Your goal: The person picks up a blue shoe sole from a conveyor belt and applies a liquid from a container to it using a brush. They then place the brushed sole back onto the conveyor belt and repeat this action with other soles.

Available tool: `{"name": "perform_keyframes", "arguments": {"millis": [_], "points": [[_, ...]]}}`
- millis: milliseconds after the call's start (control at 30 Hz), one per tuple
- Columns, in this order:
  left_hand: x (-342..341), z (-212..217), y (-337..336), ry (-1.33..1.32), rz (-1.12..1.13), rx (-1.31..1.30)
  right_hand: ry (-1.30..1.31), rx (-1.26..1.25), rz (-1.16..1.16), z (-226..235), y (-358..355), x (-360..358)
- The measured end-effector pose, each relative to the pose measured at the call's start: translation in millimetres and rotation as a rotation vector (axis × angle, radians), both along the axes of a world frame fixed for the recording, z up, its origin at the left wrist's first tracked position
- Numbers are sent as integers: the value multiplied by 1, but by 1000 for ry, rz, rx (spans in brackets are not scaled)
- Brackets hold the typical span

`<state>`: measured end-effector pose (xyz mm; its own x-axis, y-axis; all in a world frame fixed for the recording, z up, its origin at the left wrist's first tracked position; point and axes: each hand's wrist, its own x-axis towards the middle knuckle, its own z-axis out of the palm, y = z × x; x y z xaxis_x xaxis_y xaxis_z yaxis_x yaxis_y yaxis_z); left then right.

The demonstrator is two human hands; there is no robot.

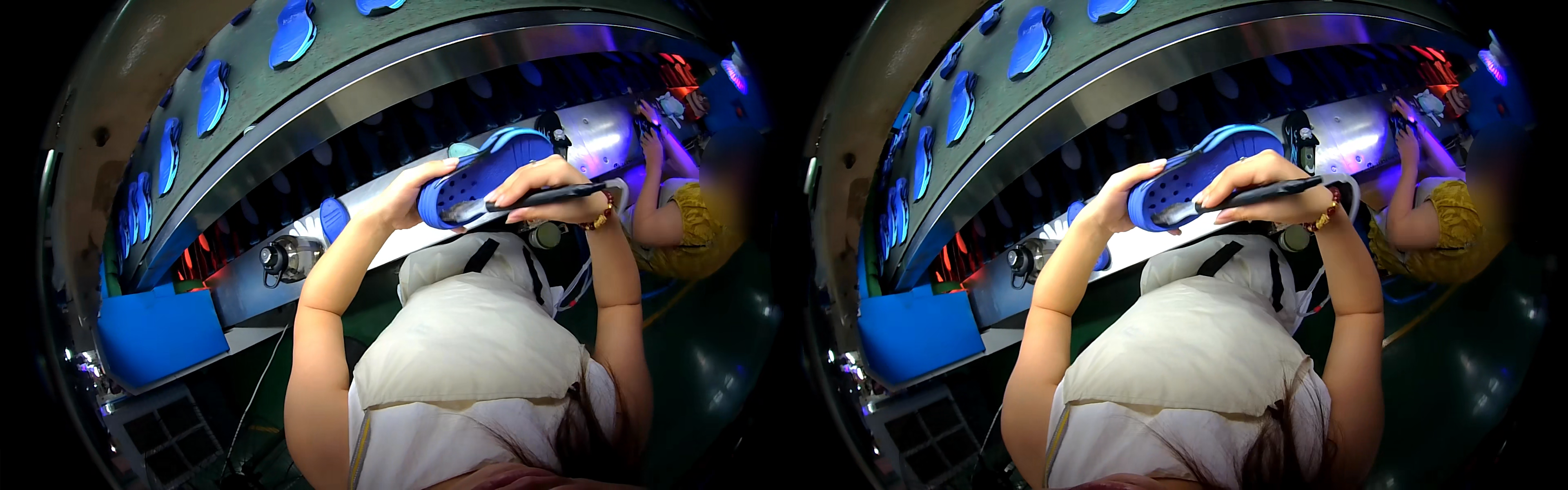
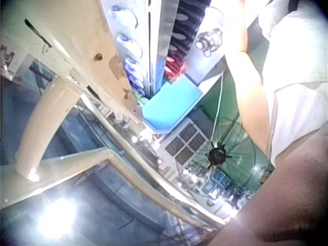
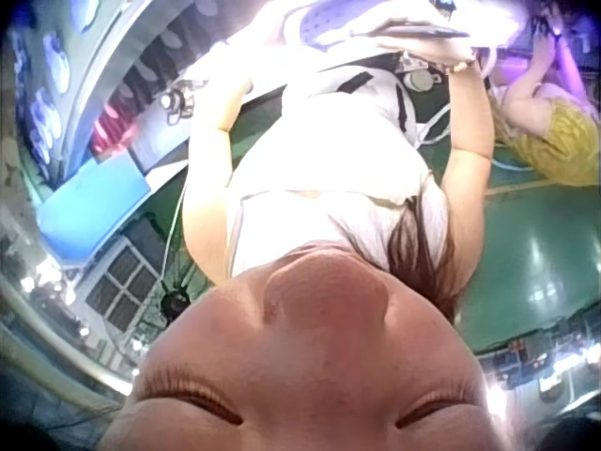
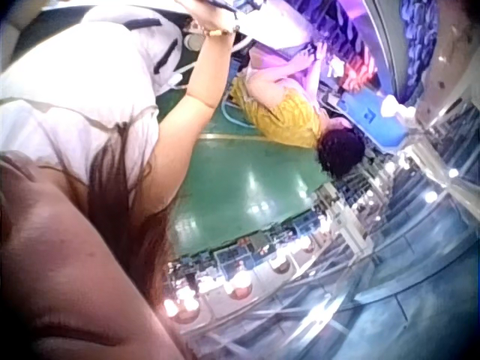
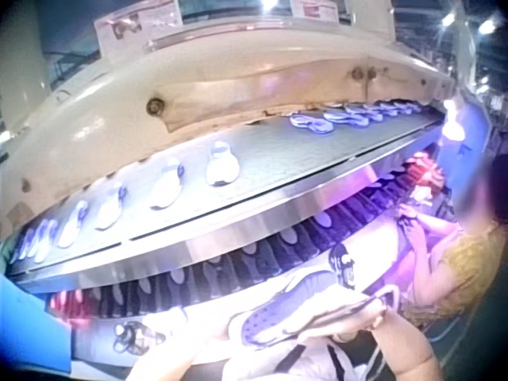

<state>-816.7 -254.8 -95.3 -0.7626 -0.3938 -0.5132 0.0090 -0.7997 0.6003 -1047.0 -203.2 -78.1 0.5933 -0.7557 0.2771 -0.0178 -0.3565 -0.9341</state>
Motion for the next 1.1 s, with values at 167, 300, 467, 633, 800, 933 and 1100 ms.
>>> {"name": "perform_keyframes", "arguments": {"millis": [167, 300, 467, 633, 800, 933, 1100], "points": [[4, -3, 1, -159, -44, -86, 213, -13, 241, 10, -7, -14], [4, -4, -1, -140, -11, -54, 64, 86, -15, -6, -4, -17], [24, -11, -8, -112, 61, -55, 88, 58, 66, -9, 2, -20], [32, -14, -18, 51, 96, -63, -99, 139, -191, -29, 0, -19], [49, -32, -27, 268, 109, 35, -123, -15, -112, -13, 15, -11], [-10, -53, -1, 449, 514, 63, -106, 103, -462, -24, 14, 3], [-32, -62, 14, 369, 445, 224, -153, 299, -595, -57, 0, 21]]}}
